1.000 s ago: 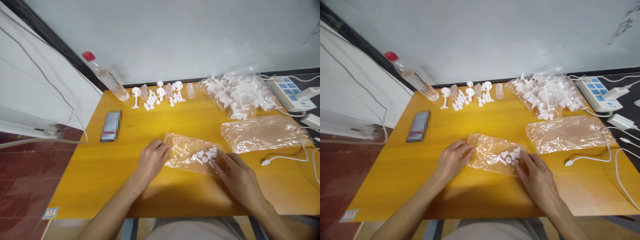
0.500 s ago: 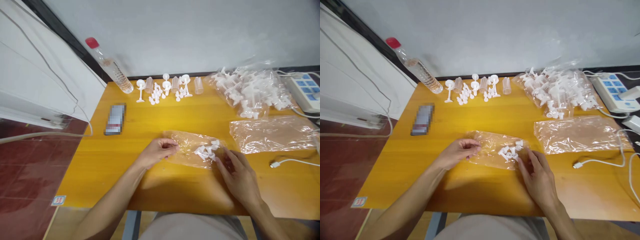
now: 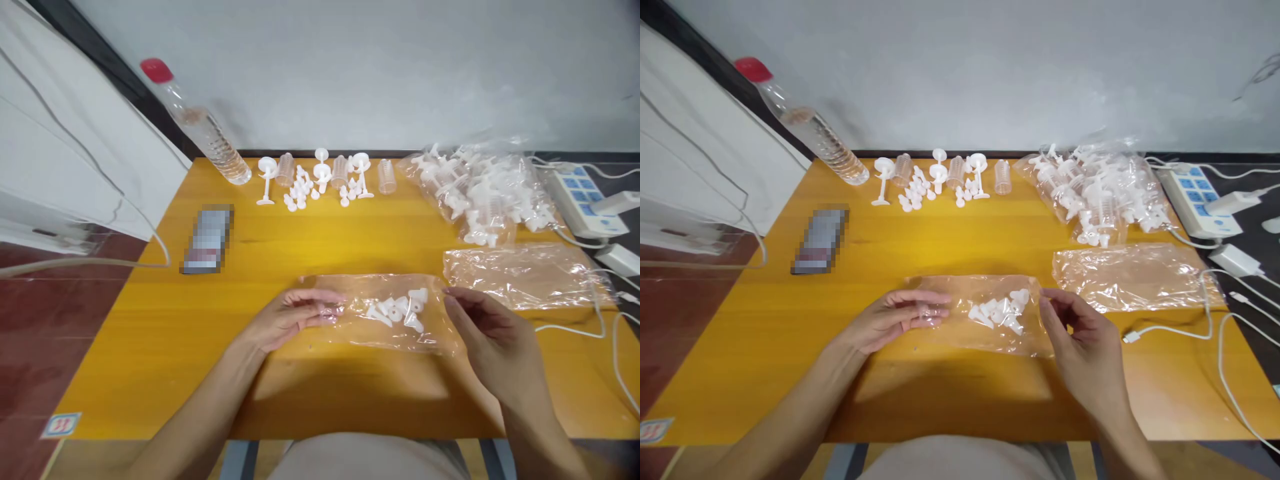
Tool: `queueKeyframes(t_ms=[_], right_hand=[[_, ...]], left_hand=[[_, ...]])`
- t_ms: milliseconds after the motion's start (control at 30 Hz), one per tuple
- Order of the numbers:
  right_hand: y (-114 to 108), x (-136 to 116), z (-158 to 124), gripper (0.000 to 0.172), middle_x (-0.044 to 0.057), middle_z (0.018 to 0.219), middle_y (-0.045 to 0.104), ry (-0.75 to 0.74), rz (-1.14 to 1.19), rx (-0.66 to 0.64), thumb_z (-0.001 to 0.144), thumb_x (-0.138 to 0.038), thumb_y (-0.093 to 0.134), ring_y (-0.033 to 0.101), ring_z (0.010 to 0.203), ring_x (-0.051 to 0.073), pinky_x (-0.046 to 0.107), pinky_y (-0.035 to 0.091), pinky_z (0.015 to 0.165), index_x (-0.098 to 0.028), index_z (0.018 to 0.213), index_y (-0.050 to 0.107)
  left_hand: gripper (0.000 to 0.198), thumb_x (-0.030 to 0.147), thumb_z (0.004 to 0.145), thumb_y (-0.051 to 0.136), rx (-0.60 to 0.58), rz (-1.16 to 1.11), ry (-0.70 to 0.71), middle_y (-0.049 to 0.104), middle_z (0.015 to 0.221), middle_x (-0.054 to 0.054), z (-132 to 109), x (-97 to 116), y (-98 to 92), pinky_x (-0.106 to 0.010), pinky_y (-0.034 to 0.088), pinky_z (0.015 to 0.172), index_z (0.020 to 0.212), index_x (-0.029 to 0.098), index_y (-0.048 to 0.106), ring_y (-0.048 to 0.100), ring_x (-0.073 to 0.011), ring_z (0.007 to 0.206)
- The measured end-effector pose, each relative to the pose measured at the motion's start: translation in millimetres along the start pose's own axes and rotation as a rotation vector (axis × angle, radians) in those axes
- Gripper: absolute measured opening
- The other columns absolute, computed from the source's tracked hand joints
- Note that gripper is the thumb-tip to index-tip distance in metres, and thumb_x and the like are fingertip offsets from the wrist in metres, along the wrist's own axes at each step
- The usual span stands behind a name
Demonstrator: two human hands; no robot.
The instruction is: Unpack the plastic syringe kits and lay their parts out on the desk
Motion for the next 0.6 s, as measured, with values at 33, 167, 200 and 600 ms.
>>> queueKeyframes(t_ms=[33,167,200,600], right_hand=[[-3,-7,4,0.032,0.008,0.098,0.076,-0.055,-0.021,0.012,0.089,-0.051,0.073,0.071,0.083,0.019,0.029,0.060,0.070,-0.023,0.103,0.076],[-11,-25,24,0.032,0.006,0.086,0.074,-0.127,-0.063,-0.013,0.088,-0.054,0.073,0.069,0.070,0.017,0.028,0.060,0.064,-0.023,0.097,0.074],[-12,-27,29,0.034,0.006,0.081,0.073,-0.107,-0.067,-0.021,0.087,-0.055,0.073,0.068,0.065,0.016,0.027,0.059,0.059,-0.023,0.097,0.073],[-45,-72,64,0.042,0.003,0.062,0.063,-0.172,-0.355,0.092,0.083,-0.062,0.073,0.047,0.044,0.011,0.020,0.035,0.033,-0.026,0.103,0.076]], left_hand=[[0.036,0.040,0.079,0.088,0.006,0.002,0.006,0.074,0.133,-0.014,2,1,1.2,-0.047,0.059,0.107,0.111,0.022,0.083,0.074,-0.0303,0.117],[0.038,0.043,0.080,0.088,0.034,0.033,0.021,0.076,0.129,-0.013,7,-1,6.9,-0.048,0.057,0.108,0.110,0.022,0.082,0.076,-0.0285,0.113],[0.039,0.044,0.079,0.088,0.045,0.035,0.023,0.077,0.127,-0.013,9,-3,7.9,-0.048,0.058,0.107,0.110,0.021,0.082,0.076,-0.0278,0.111],[0.038,0.037,0.094,0.066,0.218,0.453,0.239,0.075,0.132,-0.009,23,0,19.8,-0.042,0.055,0.109,0.126,0.019,0.073,0.074,-0.0231,0.114]])
Point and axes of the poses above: each hand's wrist, its own z-axis towards the middle knuckle, its own y-axis out of the palm, x = y × z, the point moved 1 cm from there along z, towards the middle knuckle
